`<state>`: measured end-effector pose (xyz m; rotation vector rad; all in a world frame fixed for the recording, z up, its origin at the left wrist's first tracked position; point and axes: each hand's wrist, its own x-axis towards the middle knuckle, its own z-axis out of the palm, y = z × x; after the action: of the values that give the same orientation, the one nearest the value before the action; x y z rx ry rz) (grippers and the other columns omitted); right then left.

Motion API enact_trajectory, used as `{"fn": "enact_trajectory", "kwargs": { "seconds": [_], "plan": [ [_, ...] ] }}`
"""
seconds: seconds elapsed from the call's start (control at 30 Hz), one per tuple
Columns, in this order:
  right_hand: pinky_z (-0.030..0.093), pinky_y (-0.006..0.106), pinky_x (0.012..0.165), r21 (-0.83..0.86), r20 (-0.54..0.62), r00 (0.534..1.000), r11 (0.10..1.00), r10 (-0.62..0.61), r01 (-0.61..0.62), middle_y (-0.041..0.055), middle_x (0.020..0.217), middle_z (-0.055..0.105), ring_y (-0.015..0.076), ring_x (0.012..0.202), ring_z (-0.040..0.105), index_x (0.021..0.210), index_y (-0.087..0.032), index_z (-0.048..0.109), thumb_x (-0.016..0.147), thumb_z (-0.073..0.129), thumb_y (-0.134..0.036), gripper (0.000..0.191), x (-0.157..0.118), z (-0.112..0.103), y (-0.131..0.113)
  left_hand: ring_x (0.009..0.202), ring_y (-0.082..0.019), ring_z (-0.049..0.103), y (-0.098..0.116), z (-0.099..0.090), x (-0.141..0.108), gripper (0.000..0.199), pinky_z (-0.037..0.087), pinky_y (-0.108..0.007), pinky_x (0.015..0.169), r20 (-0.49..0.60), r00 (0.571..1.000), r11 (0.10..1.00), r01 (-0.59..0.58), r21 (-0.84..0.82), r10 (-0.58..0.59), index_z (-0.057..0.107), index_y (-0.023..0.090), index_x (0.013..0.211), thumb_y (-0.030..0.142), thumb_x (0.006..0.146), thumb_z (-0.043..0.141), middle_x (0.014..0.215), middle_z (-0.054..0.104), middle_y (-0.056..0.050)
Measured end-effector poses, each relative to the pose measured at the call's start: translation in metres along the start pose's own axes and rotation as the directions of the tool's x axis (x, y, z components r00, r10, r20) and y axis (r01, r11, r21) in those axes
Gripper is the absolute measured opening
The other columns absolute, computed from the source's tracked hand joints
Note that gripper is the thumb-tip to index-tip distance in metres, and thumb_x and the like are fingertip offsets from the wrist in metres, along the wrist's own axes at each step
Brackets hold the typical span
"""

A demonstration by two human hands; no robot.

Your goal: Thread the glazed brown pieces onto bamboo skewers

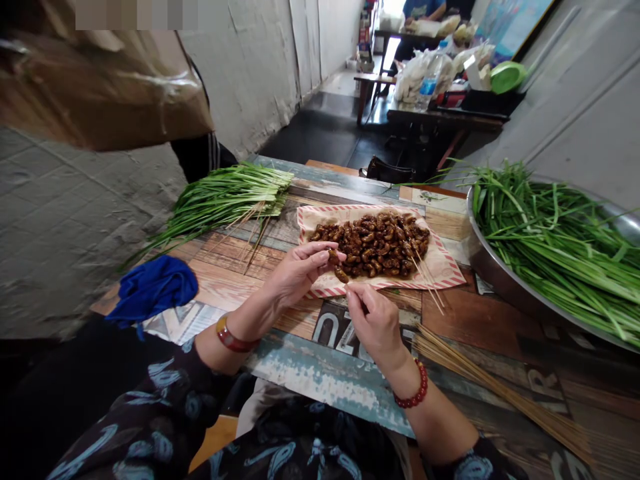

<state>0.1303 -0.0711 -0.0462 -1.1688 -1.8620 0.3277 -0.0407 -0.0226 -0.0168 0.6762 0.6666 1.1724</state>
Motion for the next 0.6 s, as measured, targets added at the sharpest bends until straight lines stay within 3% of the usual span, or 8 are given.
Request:
{"fn": "enact_trajectory", "kwargs": {
  "seconds": [0.3, 0.6],
  "plan": [
    [0.053, 0.027, 0.066, -0.007, 0.012, 1.000, 1.000, 0.025, -0.025, 0.0033, 0.078, 0.073, 0.0158, 0.064, 0.068, 0.091, -0.021, 0.066, 0.094, 0.049, -0.026, 0.018, -0.0001, 0.0007, 0.0004, 0.085, -0.017, 0.068, -0.0010, 0.0007, 0.0002, 0.028, 0.045, -0.031, 0.085, -0.042, 0.999, 0.998, -0.025, 0.055, 0.028, 0.075, 0.015, 0.090, 0.027, 0.065, 0.082, 0.084, 0.076, -0.008],
    [0.050, 0.026, 0.062, -0.037, 0.015, 0.999, 0.999, 0.033, -0.032, 0.0001, 0.063, 0.066, 0.0147, 0.057, 0.064, 0.089, -0.020, 0.064, 0.096, 0.048, -0.029, 0.020, 0.0009, 0.0013, -0.0005, 0.084, -0.017, 0.067, -0.0029, 0.0002, 0.0005, 0.028, 0.044, -0.030, 0.082, -0.043, 0.998, 0.995, -0.037, 0.091, 0.042, 0.075, 0.015, 0.091, 0.029, 0.066, 0.081, 0.085, 0.076, -0.007]
  ]
}}
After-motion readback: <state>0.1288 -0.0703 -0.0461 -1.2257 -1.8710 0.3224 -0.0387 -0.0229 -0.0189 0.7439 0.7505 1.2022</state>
